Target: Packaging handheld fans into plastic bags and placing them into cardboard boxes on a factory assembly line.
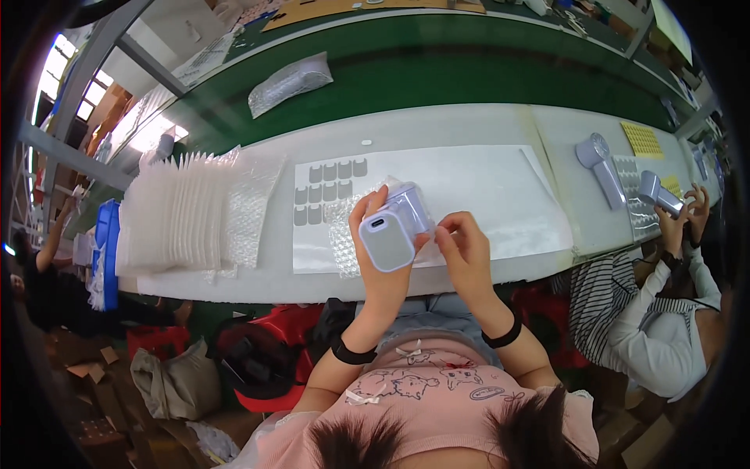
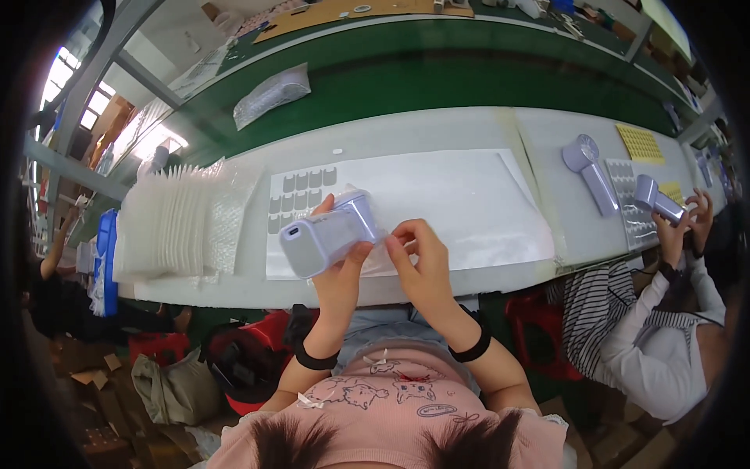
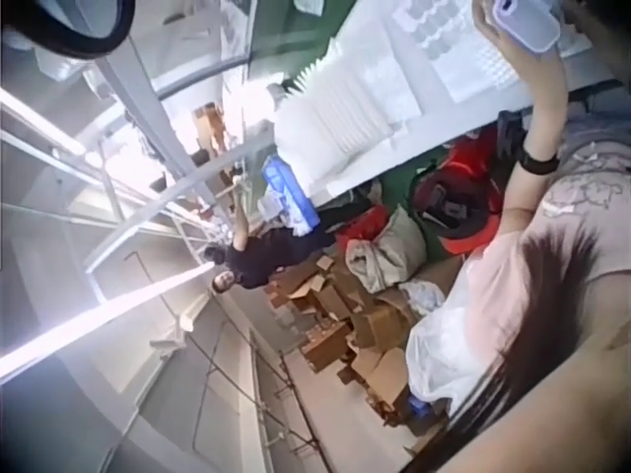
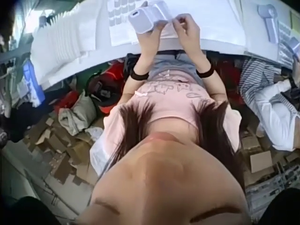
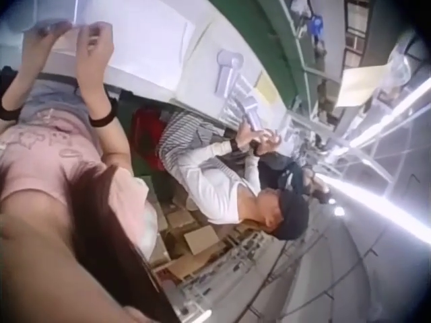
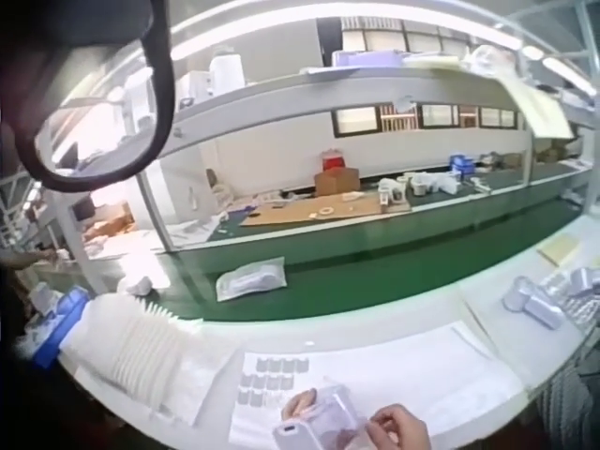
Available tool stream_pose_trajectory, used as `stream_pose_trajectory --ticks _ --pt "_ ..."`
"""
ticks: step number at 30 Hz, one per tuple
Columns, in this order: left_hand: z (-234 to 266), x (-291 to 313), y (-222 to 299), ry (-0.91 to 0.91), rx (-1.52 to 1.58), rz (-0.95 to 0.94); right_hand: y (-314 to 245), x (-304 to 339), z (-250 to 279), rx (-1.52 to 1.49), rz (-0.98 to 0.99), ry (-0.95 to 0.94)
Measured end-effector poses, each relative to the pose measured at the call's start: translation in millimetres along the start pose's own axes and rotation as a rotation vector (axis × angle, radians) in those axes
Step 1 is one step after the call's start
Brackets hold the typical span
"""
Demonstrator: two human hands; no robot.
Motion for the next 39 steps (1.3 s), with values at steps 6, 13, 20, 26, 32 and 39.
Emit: stream_pose_trajectory --ticks 6,13,20,26,32,39 --pt "-6 1 20 -0.021 -0.384 -0.173 4 -2 0 0.069 0.054 -0.04" --pt "-11 4 24 -0.076 -0.448 -0.175 -21 3 -4 0.083 0.45 0.08" --pt "-7 11 17 -0.091 0.119 0.091 -10 -4 3 -0.312 0.383 0.001" --pt "13 -11 -5 -0.139 -0.007 0.131 -18 -11 7 -0.177 0.385 -0.125" --pt "1 -10 46 -0.103 -0.567 -0.337 -44 -10 6 0.097 0.227 -0.378" --pt "-22 -18 41 -0.439 0.249 -0.408 -65 -28 21 -0.008 0.192 -0.497"
Point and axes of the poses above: each hand's wrist, its own x-axis away from the middle knuckle, its own z-axis out of the back of the hand, y = z × x, the point moved 6 cm from there along -x, towards the middle knuckle, and after that the axes turned 3 degrees about -y, right-handed, at the moved point
